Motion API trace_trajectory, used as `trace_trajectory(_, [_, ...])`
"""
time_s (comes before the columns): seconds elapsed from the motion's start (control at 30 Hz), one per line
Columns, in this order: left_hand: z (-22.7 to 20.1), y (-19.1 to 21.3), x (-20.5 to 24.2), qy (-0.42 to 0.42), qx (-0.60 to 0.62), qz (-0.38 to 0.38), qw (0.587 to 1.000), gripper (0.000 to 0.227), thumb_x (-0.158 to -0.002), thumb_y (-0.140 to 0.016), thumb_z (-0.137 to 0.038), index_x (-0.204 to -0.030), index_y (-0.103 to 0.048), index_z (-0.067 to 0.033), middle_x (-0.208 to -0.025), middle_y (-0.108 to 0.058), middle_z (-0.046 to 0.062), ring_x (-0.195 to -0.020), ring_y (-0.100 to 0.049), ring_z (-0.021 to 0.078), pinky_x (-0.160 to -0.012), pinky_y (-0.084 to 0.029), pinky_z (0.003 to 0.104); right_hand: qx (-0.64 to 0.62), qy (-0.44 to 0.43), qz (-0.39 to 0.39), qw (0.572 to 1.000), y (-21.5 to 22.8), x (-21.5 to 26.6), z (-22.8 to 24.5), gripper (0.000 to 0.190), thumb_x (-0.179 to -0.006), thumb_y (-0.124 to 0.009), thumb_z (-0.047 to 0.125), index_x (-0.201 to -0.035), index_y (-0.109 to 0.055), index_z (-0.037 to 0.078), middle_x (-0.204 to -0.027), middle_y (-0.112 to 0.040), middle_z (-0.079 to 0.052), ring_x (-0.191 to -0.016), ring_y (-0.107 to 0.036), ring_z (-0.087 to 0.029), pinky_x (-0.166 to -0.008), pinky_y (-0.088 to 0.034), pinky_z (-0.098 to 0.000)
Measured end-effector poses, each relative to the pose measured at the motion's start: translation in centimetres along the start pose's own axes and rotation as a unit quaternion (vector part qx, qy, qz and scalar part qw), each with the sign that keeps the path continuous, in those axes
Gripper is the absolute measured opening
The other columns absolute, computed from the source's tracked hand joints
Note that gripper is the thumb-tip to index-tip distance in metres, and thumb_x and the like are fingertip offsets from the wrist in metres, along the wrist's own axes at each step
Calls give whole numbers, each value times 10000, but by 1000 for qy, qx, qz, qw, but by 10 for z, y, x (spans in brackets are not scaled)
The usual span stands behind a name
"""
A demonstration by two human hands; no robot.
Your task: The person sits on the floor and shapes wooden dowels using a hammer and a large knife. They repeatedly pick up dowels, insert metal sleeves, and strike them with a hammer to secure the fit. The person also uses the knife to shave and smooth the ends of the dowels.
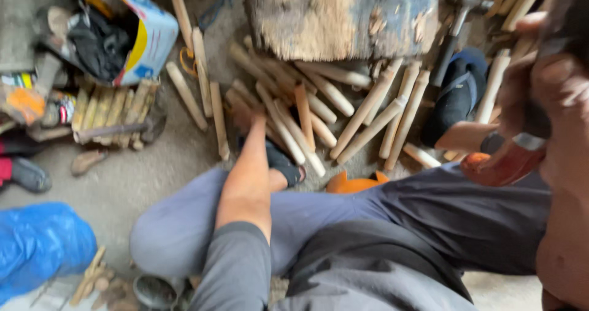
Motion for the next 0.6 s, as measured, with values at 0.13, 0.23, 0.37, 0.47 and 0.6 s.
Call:
trace_trajectory(0.13, [-46, -4, -7, 6, 160, 0, 987, 923, -760, -872, -212, -1473, -327, 2, -1374, -526, 279, -1140, -626, 404, -925, -563, 483, -6, 31, 5, 999, -6, -4, 5, 535, -1107, -601, 491, -1435, -517, 76, -835, -625, -22, -588, -595, -77, -493, -481, -202])
trace_trajectory(0.23, [-43, -9, 9, 18, 296, 113, 948, 879, -757, -761, -42, -1501, -292, -38, -1409, -494, 245, -1045, -675, 365, -800, -595, 458, 1, 27, 15, 1000, -7, 2, 9, 538, -1113, -599, 488, -1446, -515, 74, -862, -622, -24, -592, -582, -81, -506, -465, -207])
trace_trajectory(0.37, [-76, -2, 30, -132, 438, 267, 848, 639, -765, -761, -6, -1374, -573, 44, -1268, -677, 220, -1036, -673, 317, -848, -563, 414, -16, 33, 14, 999, -11, 6, 15, 536, -1115, -601, 497, -1444, -522, 81, -846, -616, -23, -606, -583, -82, -534, -473, -222])
trace_trajectory(0.47, [-83, 11, 48, -183, 443, 274, 834, 670, -759, -813, -43, -1375, -554, 8, -1273, -675, 155, -1125, -659, 256, -972, -548, 347, -6, 37, -1, 999, -15, 7, 26, 542, -1112, -605, 481, -1463, -539, 74, -828, -611, -23, -591, -570, -86, -529, -466, -234])
trace_trajectory(0.6, [-109, 53, 84, -308, 415, 244, 821, 675, -884, -805, -157, -1448, -503, 58, -1291, -665, 135, -1168, -634, 237, -1002, -508, 340, -12, 98, 2, 995, -24, 13, 60, 448, -1119, -613, 417, -1401, -598, 69, -753, -603, -21, -548, -558, -85, -475, -432, -204])
Point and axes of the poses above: each hand's wrist, its own x-axis away from the middle knuckle, its own y-axis out of the back of the hand, z = x × y, the point moved 4 cm from there along -x, towards the middle knuckle
